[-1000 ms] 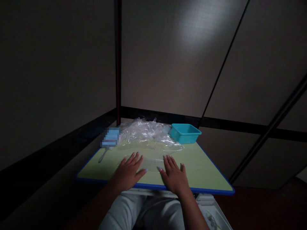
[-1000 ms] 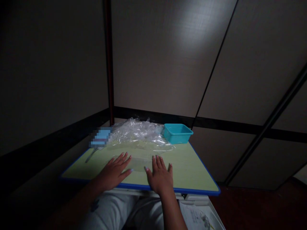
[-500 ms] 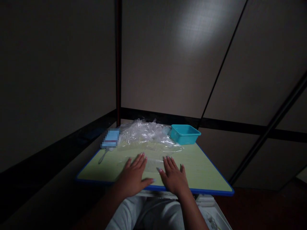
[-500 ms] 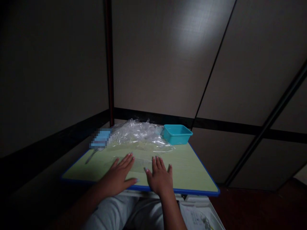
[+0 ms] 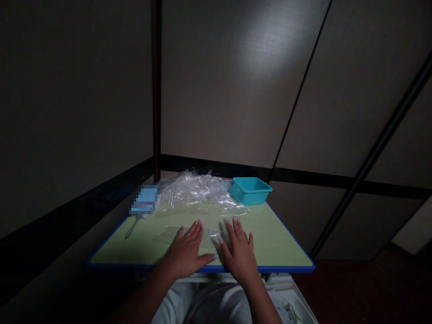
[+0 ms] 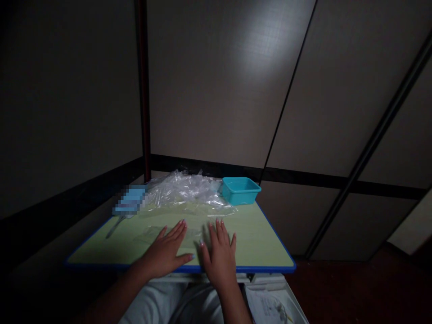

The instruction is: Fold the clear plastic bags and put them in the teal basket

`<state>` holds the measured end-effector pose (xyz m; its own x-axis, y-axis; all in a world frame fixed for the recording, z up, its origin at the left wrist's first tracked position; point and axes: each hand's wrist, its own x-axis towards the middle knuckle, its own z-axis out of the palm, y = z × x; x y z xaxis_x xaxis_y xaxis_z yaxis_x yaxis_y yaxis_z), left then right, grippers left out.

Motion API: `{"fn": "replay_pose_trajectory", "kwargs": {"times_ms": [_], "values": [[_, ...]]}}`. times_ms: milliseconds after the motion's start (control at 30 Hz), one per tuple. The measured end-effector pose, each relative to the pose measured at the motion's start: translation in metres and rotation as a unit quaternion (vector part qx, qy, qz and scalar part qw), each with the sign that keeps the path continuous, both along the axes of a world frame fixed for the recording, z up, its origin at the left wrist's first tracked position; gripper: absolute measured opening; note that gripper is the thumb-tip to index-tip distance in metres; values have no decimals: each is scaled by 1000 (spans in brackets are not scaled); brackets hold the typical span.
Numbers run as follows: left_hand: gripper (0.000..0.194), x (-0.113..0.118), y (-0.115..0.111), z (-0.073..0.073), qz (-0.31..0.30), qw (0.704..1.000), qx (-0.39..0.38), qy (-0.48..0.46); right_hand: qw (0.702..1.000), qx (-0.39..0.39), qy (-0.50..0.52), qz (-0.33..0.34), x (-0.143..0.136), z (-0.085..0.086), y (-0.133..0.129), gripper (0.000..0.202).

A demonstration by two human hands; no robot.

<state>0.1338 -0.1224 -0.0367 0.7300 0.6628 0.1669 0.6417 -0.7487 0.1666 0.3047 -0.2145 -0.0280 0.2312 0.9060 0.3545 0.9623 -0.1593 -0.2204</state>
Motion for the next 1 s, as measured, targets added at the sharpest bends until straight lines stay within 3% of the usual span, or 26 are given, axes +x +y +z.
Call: {"fn": "replay_pose_trajectory", "kwargs": {"times_ms": [100, 267, 467, 700, 1000], "values": [[85, 0, -3, 1, 15, 998, 50, -29, 998, 58, -21, 30, -7, -4, -23, 39], [74, 1, -7, -3, 76, 987, 122, -65, 996, 66, -37, 52, -24, -12, -49, 31], [69, 4, 0, -11, 81, 994, 66, -39, 996, 49, -73, 0, -30, -11, -38, 34], [63, 3, 2, -11, 79, 996, 36, -29, 989, 19, -76, -125, -40, -7, -33, 41], [57, 3, 2, -9, 73, 997, 22, -22, 990, -16, -53, -128, -47, 9, -14, 45]]}}
